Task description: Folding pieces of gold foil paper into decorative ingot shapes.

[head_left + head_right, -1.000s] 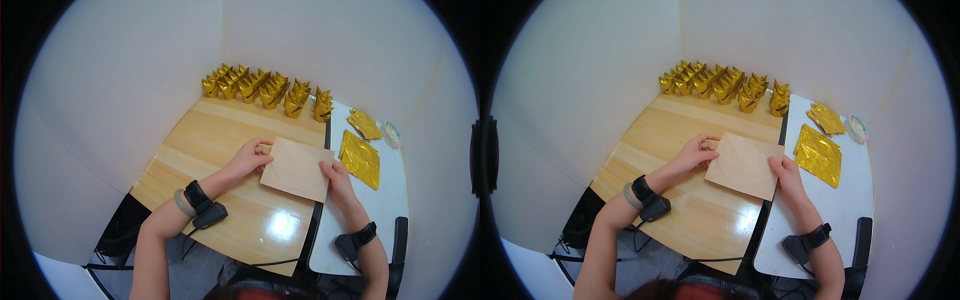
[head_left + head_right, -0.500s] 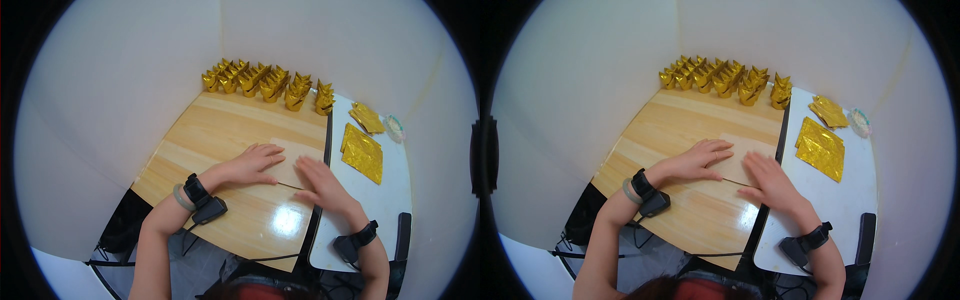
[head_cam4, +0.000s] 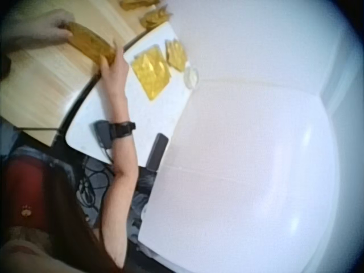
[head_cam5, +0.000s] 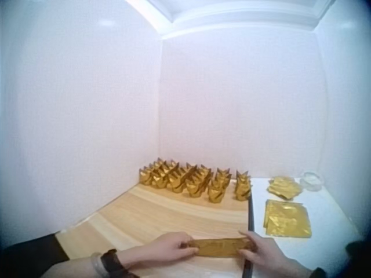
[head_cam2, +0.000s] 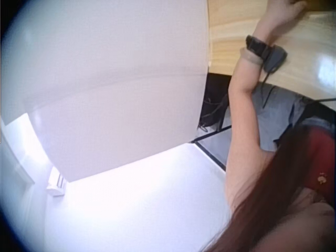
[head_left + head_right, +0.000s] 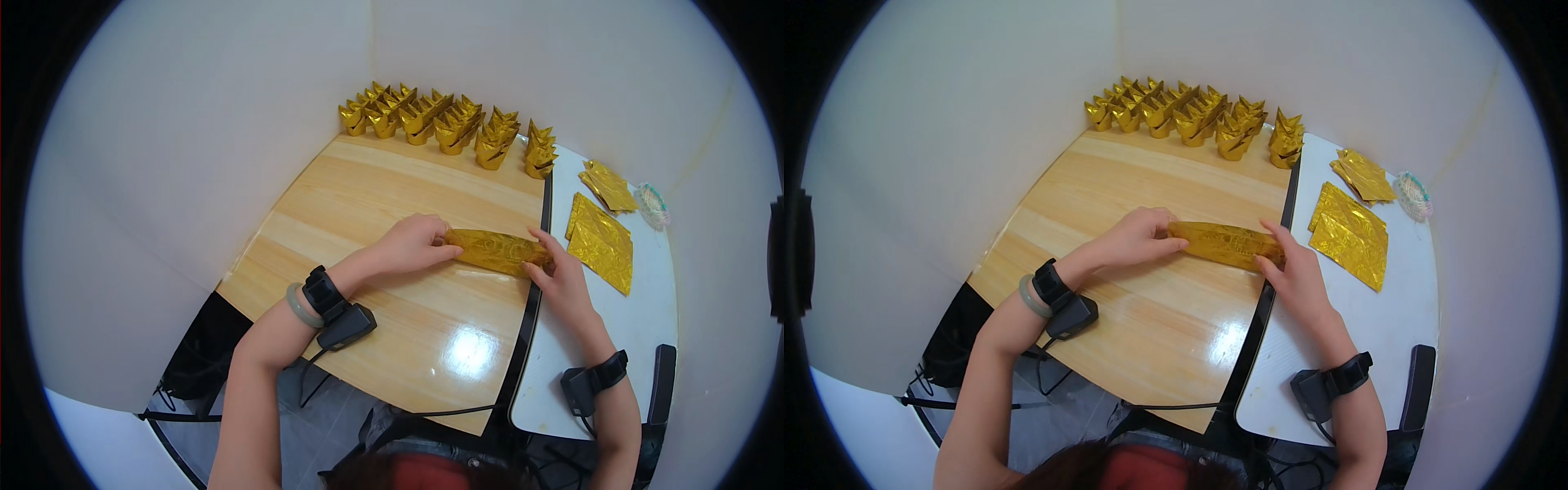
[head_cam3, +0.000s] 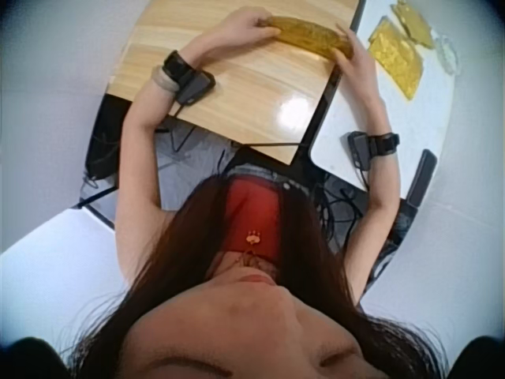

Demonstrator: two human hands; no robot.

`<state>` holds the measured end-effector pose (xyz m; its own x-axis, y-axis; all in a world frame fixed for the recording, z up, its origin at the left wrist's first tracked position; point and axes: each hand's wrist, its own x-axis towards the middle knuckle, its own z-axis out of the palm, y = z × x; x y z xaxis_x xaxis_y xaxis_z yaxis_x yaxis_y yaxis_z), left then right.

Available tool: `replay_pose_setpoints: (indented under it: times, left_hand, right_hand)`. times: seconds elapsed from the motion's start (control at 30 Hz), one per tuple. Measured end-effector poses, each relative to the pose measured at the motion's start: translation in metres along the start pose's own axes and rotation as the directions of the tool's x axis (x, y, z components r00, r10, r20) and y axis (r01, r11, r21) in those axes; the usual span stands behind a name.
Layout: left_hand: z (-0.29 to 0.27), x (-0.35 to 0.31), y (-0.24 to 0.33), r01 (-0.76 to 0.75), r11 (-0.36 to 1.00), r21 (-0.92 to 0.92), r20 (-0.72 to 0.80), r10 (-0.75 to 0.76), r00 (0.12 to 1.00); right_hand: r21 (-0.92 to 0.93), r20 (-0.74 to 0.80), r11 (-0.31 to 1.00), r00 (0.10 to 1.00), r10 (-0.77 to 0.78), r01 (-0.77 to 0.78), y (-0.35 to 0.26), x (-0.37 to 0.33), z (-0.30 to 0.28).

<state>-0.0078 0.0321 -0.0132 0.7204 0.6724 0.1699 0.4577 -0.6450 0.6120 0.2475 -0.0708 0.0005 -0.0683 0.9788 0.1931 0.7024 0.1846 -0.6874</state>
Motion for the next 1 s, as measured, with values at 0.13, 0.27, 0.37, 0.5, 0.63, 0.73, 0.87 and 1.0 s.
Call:
replay_pose_setpoints:
  times: [0.13, 0.27, 0.37, 0.5, 0.63, 0.73, 0.87, 1.0]
  left_hand:
    - [-0.003, 0.003, 0.009, 0.221, 0.968, -0.121, 0.068, -0.214, 0.974]
    - [0.01, -0.006, 0.006, 0.001, 0.997, 0.08, -0.321, 0.025, 0.947]
    - [0.004, -0.004, 0.01, -0.223, 0.923, 0.312, -0.175, 0.286, 0.942]
    - [0.022, -0.004, 0.012, -0.348, 0.935, 0.062, 0.334, 0.309, 0.89]
    - [0.025, -0.013, 0.019, -0.368, 0.907, 0.204, 0.432, 0.254, 0.865]
    - [0.023, -0.014, 0.022, -0.386, 0.893, 0.233, 0.445, 0.255, 0.859]
    - [0.026, -0.015, 0.018, -0.416, 0.882, 0.22, 0.402, 0.307, 0.863]
    - [0.026, -0.013, 0.018, -0.407, 0.873, 0.268, 0.419, 0.275, 0.865]
  right_hand:
    - [0.333, -0.114, 0.942, 0.994, -0.001, 0.039, 0.029, 0.005, 0.015]
    - [0.096, -0.037, 0.995, 0.999, 0.01, -0.007, 0.016, 0.011, 0.011]
    - [-0.019, -0.035, 1.0, 0.999, -0.016, 0.015, 0.021, 0.012, 0.014]
    - [-0.398, -0.027, 0.872, 0.946, -0.322, 0.285, 0.031, 0.01, 0.018]
    - [-0.432, 0.319, 0.757, 0.868, -0.381, 0.491, 0.009, -0.001, 0.029]
    - [-0.472, 0.384, 0.758, 0.879, -0.284, 0.451, -0.008, -0.01, 0.034]
    - [-0.563, 0.393, 0.729, 0.902, -0.177, 0.389, -0.003, -0.01, 0.026]
    - [-0.621, 0.378, 0.722, 0.924, -0.067, 0.306, 0.002, -0.007, 0.012]
